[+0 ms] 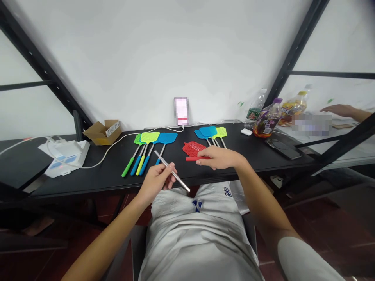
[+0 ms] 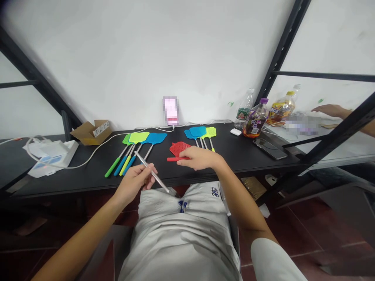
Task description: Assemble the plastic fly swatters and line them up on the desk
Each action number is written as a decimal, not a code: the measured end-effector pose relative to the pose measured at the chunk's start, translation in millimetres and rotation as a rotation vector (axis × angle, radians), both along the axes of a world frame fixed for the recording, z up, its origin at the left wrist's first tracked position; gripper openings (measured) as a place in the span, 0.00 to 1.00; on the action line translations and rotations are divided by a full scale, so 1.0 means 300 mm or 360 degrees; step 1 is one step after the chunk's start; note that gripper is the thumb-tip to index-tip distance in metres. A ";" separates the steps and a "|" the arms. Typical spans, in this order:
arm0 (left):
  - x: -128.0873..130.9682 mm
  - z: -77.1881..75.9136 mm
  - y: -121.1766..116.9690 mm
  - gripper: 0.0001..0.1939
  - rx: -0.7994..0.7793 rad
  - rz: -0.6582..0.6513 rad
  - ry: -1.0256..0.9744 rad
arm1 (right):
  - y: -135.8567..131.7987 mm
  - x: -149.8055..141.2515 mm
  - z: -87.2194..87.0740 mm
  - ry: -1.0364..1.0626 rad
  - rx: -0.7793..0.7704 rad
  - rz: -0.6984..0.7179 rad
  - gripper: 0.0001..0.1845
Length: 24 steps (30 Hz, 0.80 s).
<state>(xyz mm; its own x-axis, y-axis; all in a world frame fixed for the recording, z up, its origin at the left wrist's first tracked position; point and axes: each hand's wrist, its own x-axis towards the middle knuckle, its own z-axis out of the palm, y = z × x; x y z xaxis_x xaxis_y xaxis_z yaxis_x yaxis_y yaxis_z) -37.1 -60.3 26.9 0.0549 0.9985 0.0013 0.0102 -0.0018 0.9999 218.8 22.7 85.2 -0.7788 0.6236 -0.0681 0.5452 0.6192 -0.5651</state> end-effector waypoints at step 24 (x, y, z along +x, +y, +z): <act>-0.025 0.025 0.014 0.18 0.0410 0.0409 -0.0647 | -0.001 -0.028 0.002 0.0337 -0.0112 0.0159 0.17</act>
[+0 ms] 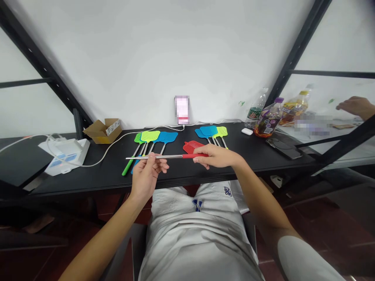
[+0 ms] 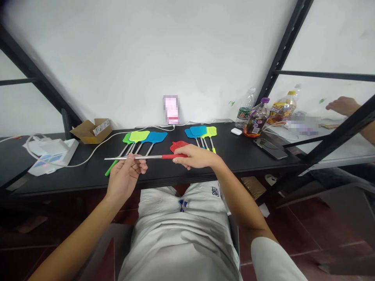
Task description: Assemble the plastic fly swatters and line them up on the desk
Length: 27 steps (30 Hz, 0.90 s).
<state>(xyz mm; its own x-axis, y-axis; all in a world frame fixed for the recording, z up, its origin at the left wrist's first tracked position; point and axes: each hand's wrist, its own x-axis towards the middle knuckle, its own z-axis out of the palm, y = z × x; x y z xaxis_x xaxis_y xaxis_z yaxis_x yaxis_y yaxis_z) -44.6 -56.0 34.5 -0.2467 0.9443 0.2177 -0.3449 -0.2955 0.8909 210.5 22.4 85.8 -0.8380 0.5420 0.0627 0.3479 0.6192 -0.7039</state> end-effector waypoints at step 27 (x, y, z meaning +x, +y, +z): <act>0.004 0.009 -0.038 0.21 -0.0009 -0.0009 0.0711 | 0.010 -0.103 -0.112 -0.0240 0.0630 -0.0353 0.38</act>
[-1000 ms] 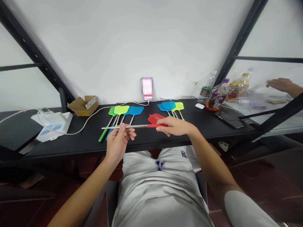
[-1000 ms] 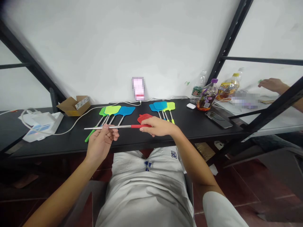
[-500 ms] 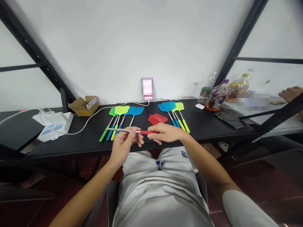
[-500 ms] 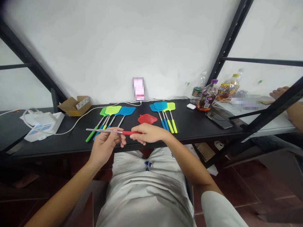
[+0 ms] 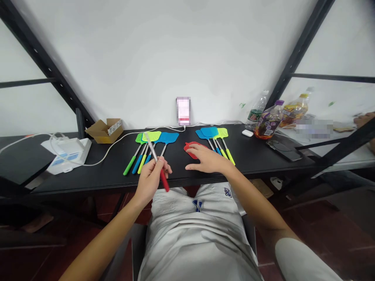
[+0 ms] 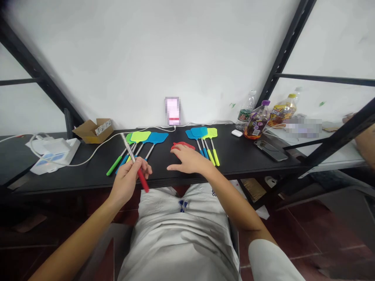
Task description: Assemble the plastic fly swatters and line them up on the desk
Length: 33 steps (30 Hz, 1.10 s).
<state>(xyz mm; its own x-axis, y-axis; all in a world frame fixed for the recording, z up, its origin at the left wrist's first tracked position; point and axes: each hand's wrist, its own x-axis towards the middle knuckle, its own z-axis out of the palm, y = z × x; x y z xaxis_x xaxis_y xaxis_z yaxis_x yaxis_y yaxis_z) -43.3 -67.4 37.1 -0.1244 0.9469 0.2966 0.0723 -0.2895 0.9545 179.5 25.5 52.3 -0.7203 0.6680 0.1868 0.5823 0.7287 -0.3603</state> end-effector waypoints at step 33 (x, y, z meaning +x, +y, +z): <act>-0.016 -0.108 0.087 0.18 -0.0413 -0.0485 0.0193 | -0.031 0.209 0.172 0.0318 0.0254 -0.0408 0.08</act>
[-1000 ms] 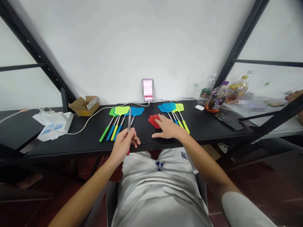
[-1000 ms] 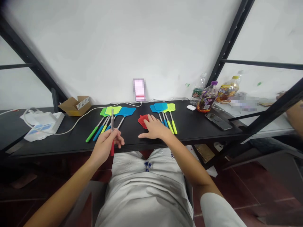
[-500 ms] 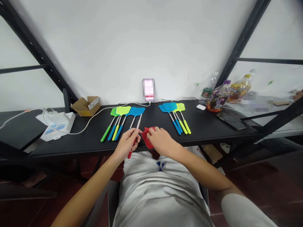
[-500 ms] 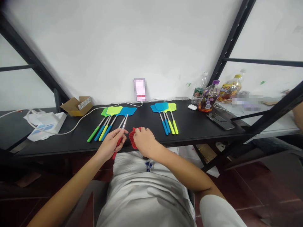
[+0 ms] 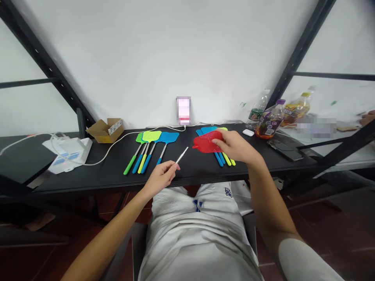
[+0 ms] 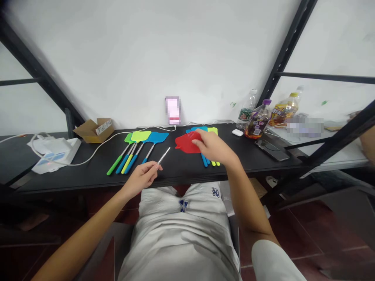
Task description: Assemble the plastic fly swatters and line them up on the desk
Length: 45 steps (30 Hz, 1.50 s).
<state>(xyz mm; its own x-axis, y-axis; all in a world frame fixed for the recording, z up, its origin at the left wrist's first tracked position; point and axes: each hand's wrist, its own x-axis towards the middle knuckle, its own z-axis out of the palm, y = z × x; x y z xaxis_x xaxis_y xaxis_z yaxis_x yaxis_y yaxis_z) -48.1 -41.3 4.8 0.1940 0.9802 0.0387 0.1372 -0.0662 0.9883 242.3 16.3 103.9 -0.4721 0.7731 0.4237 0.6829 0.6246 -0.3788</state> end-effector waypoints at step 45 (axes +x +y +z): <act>-0.003 0.028 -0.020 0.20 0.0176 -0.0261 0.0376 | 0.060 -0.010 -0.043 0.0591 -0.0285 0.0267 0.14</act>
